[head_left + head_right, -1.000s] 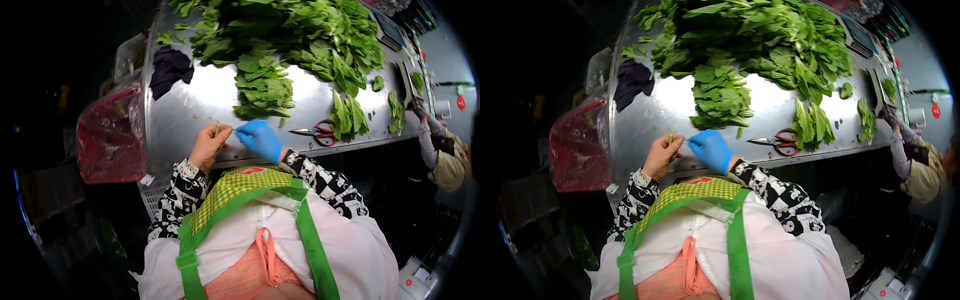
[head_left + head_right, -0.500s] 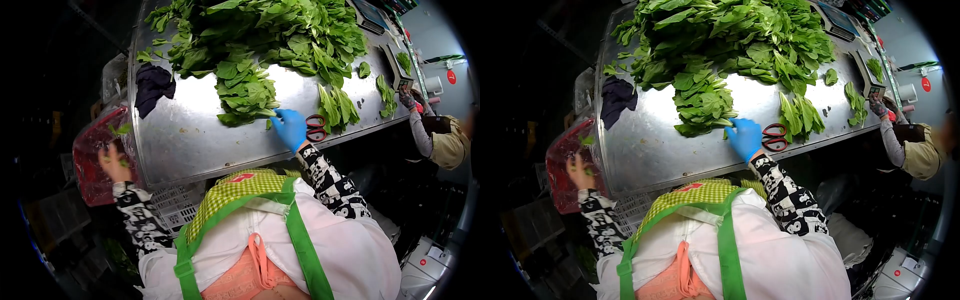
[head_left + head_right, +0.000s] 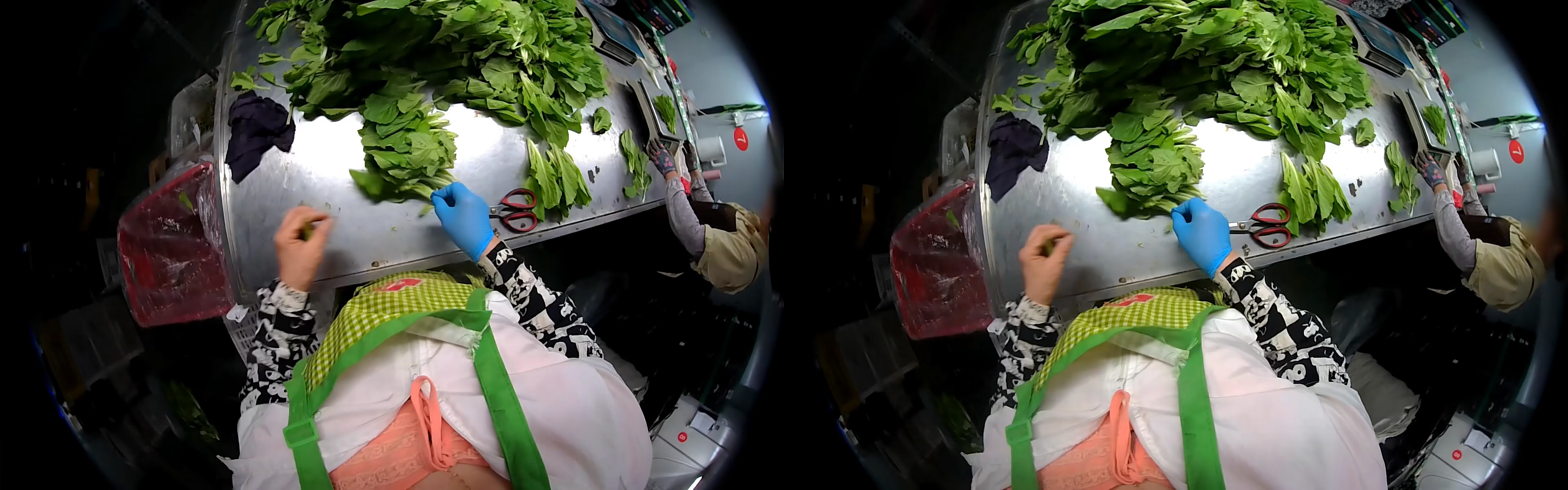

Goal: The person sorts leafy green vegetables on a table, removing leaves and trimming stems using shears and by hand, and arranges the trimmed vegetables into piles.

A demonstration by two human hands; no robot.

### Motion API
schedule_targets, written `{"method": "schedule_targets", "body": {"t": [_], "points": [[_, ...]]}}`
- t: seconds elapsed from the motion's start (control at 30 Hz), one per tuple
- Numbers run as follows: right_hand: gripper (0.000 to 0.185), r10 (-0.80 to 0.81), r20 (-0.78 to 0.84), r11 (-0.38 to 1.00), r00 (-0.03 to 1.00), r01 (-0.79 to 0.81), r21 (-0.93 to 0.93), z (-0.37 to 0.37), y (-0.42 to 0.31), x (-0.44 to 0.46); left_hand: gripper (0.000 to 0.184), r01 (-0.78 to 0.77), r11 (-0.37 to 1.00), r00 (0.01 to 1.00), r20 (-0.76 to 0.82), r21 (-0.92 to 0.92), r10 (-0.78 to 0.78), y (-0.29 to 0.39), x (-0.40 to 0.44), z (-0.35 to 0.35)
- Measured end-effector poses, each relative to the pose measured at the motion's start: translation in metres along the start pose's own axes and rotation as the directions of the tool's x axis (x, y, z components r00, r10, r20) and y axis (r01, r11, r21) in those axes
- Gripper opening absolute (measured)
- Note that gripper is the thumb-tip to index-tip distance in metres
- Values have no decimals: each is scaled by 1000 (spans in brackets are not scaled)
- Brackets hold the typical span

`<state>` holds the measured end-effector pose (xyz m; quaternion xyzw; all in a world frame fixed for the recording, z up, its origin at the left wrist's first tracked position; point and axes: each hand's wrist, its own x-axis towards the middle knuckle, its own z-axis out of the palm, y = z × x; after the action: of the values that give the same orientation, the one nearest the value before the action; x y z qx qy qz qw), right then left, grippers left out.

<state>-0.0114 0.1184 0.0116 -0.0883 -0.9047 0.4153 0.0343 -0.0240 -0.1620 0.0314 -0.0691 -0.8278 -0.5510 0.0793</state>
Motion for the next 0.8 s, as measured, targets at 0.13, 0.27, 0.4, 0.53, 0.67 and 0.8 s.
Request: {"method": "schedule_targets", "body": {"t": [0.13, 0.27, 0.4, 0.53, 0.67, 0.8], "points": [[14, 0, 50, 1000, 999, 1, -24, -1, 19, 3, 12, -144, 990, 964, 224, -5, 141, 25, 8, 38], [14, 90, 32, 952, 995, -76, -295, -18, 46, -10, 16, -220, 975, 875, 449, 34, 182, 12, 12, 74], [13, 94, -8, 967, 996, -94, -238, -28, 51, -13, 24, -544, 838, 730, 509, 29, 456, -2, 16, 127], [18, -20, 128, 997, 992, 29, -65, -14, 73, 5, 24, -640, 704, 700, 613, 309, 367, -7, 24, 155], [22, -181, 108, 977, 978, 192, -97, 4, 80, 35, 18, -671, 615, 684, 666, 415, 297, -7, 31, 157], [26, -183, 58, 980, 981, 187, -67, 4, 84, 56, 37, -739, 566, 594, 751, 366, 290, -8, 31, 146]]}}
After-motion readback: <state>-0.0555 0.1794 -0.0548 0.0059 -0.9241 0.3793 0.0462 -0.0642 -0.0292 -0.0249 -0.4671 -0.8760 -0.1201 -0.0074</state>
